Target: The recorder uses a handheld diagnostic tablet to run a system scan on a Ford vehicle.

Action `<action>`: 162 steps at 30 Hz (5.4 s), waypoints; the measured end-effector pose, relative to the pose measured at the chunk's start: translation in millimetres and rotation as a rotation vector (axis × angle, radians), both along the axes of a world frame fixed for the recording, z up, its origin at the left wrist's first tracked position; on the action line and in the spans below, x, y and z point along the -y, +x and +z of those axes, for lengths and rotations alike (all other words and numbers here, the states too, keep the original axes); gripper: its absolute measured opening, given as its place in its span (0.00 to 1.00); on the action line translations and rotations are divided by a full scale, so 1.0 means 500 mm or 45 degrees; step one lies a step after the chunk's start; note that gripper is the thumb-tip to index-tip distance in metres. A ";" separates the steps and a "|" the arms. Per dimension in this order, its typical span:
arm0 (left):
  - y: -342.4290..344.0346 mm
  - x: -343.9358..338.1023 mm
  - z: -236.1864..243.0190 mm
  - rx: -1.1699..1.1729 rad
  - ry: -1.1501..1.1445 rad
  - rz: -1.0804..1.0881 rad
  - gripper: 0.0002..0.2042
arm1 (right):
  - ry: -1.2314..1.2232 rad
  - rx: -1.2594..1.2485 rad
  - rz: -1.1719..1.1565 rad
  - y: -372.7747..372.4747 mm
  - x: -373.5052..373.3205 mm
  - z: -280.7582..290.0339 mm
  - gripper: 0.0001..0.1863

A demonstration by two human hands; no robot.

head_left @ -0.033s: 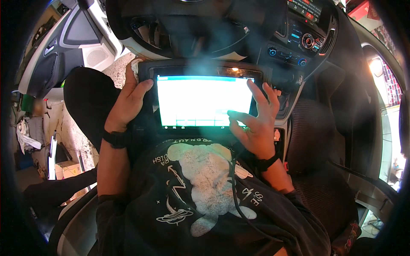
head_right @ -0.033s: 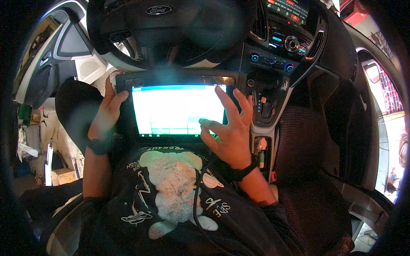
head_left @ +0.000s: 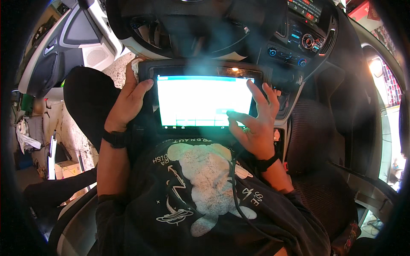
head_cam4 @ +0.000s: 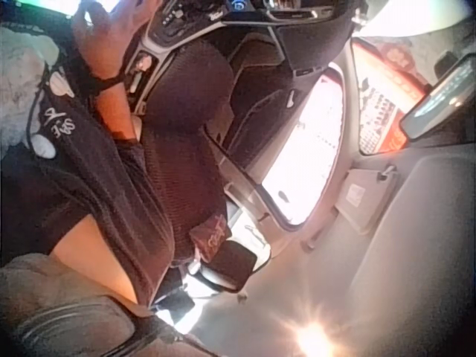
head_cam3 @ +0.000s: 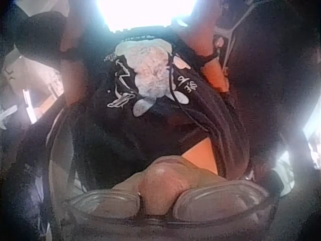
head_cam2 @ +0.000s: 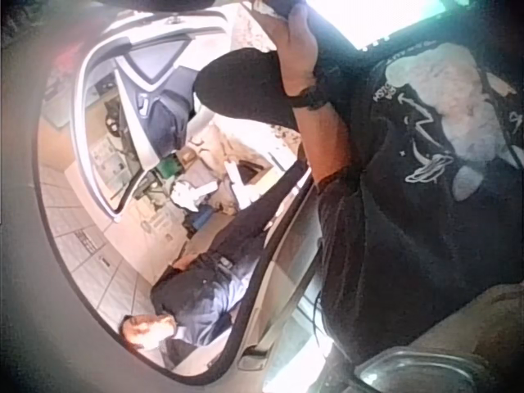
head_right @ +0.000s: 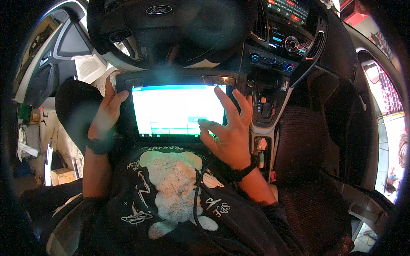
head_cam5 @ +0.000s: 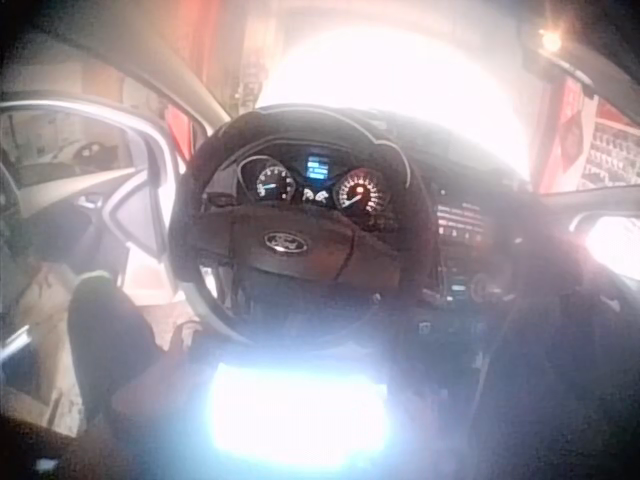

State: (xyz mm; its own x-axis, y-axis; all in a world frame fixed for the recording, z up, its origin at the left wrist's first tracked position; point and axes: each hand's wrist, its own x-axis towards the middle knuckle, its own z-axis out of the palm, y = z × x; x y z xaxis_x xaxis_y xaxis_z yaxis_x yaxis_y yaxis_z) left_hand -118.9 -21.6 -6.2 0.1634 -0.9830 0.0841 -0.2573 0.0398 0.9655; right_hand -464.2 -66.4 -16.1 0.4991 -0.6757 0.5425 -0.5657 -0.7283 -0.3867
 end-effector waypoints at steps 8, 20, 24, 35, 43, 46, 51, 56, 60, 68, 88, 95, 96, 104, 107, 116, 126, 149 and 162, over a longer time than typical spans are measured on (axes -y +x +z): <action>0.004 0.000 -0.006 -0.043 0.009 0.005 0.28 | 0.018 -0.187 0.143 0.045 -0.028 0.020 0.07; 0.003 0.002 -0.011 -0.047 -0.043 -0.003 0.28 | -0.007 -0.330 0.217 0.062 -0.032 0.023 0.08; 0.007 0.003 -0.014 -0.031 -0.051 -0.050 0.29 | -0.028 -0.358 0.198 0.059 -0.032 0.027 0.08; 0.004 0.003 -0.014 -0.011 -0.066 -0.028 0.27 | -0.063 -0.248 -0.105 0.031 -0.016 0.024 0.07; 0.006 0.003 -0.007 -0.020 -0.053 -0.026 0.33 | -0.061 -0.249 -0.018 0.050 -0.015 0.035 0.08; 0.003 -0.004 0.010 0.075 0.115 -0.020 0.41 | -0.033 -0.251 0.002 0.058 -0.017 0.038 0.09; 0.010 -0.008 0.011 0.152 0.032 -0.125 0.49 | 0.002 -0.254 0.017 0.057 -0.026 0.038 0.10; 0.003 -0.013 0.018 0.241 0.043 -0.087 0.51 | 0.017 -0.242 0.002 0.046 -0.024 0.032 0.10; -0.010 -0.019 0.033 0.247 0.094 -0.047 0.53 | 0.013 -0.213 0.010 0.045 -0.026 0.030 0.10; -0.013 -0.024 0.008 0.366 0.033 -0.034 0.56 | 0.037 -0.215 0.017 0.041 -0.026 0.030 0.09; -0.010 -0.047 0.003 0.684 0.300 -0.086 0.68 | 0.032 -0.098 -0.164 -0.014 -0.036 -0.001 0.09; -0.023 -0.046 0.029 0.539 0.254 -0.095 0.67 | 0.020 -0.113 -0.370 -0.027 -0.030 -0.002 0.10; -0.025 -0.047 0.033 0.529 0.273 -0.091 0.67 | 0.021 -0.096 -0.360 -0.026 -0.031 -0.002 0.09; -0.019 -0.044 0.016 0.498 0.263 -0.088 0.65 | 0.005 -0.109 -0.383 -0.031 -0.028 -0.011 0.08; -0.019 -0.043 0.019 0.484 0.265 -0.102 0.65 | 0.020 -0.078 -0.387 -0.030 -0.030 -0.006 0.08; -0.024 -0.044 0.032 0.408 0.260 -0.109 0.65 | 0.007 -0.082 -0.359 -0.031 -0.029 -0.009 0.09; -0.022 -0.043 0.021 0.428 0.258 -0.092 0.64 | 0.028 -0.083 -0.266 -0.012 -0.032 0.000 0.10; -0.017 -0.040 0.020 0.404 0.220 -0.124 0.62 | 0.000 -0.185 -0.136 0.032 -0.028 0.016 0.09; -0.011 -0.040 0.009 0.435 0.255 -0.114 0.61 | 0.083 -0.344 0.154 0.047 -0.039 0.028 0.11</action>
State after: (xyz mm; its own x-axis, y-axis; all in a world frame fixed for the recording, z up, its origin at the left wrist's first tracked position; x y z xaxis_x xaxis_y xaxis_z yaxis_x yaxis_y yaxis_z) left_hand -124.3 -1.5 -1.5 0.0724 -0.9945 -0.0756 -0.5685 -0.1034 0.8161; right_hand -440.8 -47.1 -2.2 0.6984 -0.6316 0.3367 -0.5649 -0.7753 -0.2824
